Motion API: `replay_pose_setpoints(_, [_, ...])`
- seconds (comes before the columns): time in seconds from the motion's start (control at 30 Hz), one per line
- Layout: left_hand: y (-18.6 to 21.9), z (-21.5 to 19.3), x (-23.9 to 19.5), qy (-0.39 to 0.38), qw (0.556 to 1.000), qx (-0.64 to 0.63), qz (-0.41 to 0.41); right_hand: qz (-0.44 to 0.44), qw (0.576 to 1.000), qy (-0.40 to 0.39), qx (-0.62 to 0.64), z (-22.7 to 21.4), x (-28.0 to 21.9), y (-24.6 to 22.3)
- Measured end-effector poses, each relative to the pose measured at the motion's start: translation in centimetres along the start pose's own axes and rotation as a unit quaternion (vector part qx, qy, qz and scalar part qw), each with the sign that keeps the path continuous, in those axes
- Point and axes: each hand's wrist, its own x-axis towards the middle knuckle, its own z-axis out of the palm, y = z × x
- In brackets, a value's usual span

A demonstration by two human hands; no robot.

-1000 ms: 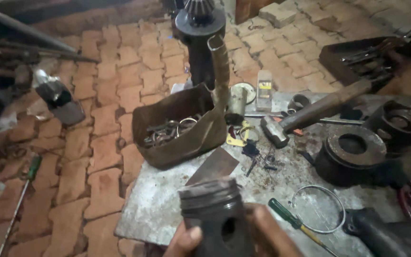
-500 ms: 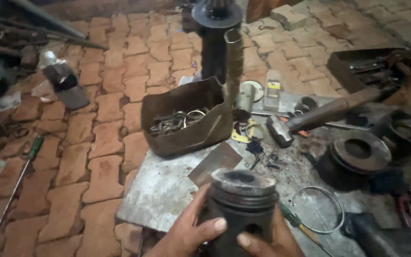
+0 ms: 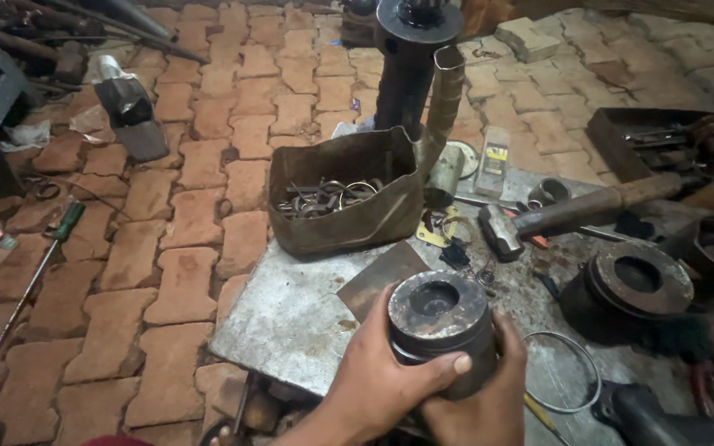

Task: The person handles a metal piston, fits a ring onto it, and places it inside a cylinder sleeve on a workbench.

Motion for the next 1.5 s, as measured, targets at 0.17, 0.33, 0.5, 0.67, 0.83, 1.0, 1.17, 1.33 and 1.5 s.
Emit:
replay_pose_setpoints(0.17, [-0.3,-0.2,0.9,-0.011,1.000,0.020,-0.012,-0.018,0.994,0.022,-0.107,-0.1,-0.3,0.2])
replay_pose_setpoints(0.33, [-1.0,-0.3,1.7,-0.020,0.999,0.032,-0.006,-0.047,0.994,0.020,-0.092,0.4,-0.7,1.2])
replay_pose_setpoints(0.5, [-2.2,0.2,2.5,-0.046,0.999,0.003,-0.001,0.008,0.997,0.009,-0.072,0.5,-1.0,2.2])
replay_pose_setpoints(0.67, [-3.3,-0.6,3.4,-0.021,0.992,0.093,-0.086,0.020,0.996,0.002,-0.089,1.2,-1.4,2.5])
replay_pose_setpoints(0.83, [-3.6,-1.2,3.8,-0.047,0.986,0.148,-0.061,-0.049,0.987,-0.005,-0.153,0.7,-0.9,2.8])
replay_pose_setpoints(1.0, [-3.7,-1.5,3.8,-0.096,0.977,0.183,-0.056,0.058,0.988,-0.142,-0.022,-2.0,2.0,2.4])
replay_pose_setpoints(1.17, [-3.0,-0.7,4.0,-0.100,0.971,0.216,-0.034,0.176,0.950,-0.237,0.099,-3.3,3.3,1.3])
replay_pose_setpoints(1.33, [-1.6,0.2,3.0,-0.026,0.960,0.276,-0.043,0.178,0.960,-0.186,0.110,-2.8,3.3,0.4])
replay_pose_setpoints(1.5, [-1.5,0.3,1.9,0.026,0.958,0.284,-0.024,0.130,0.965,-0.182,0.136,-1.9,2.6,-0.3])
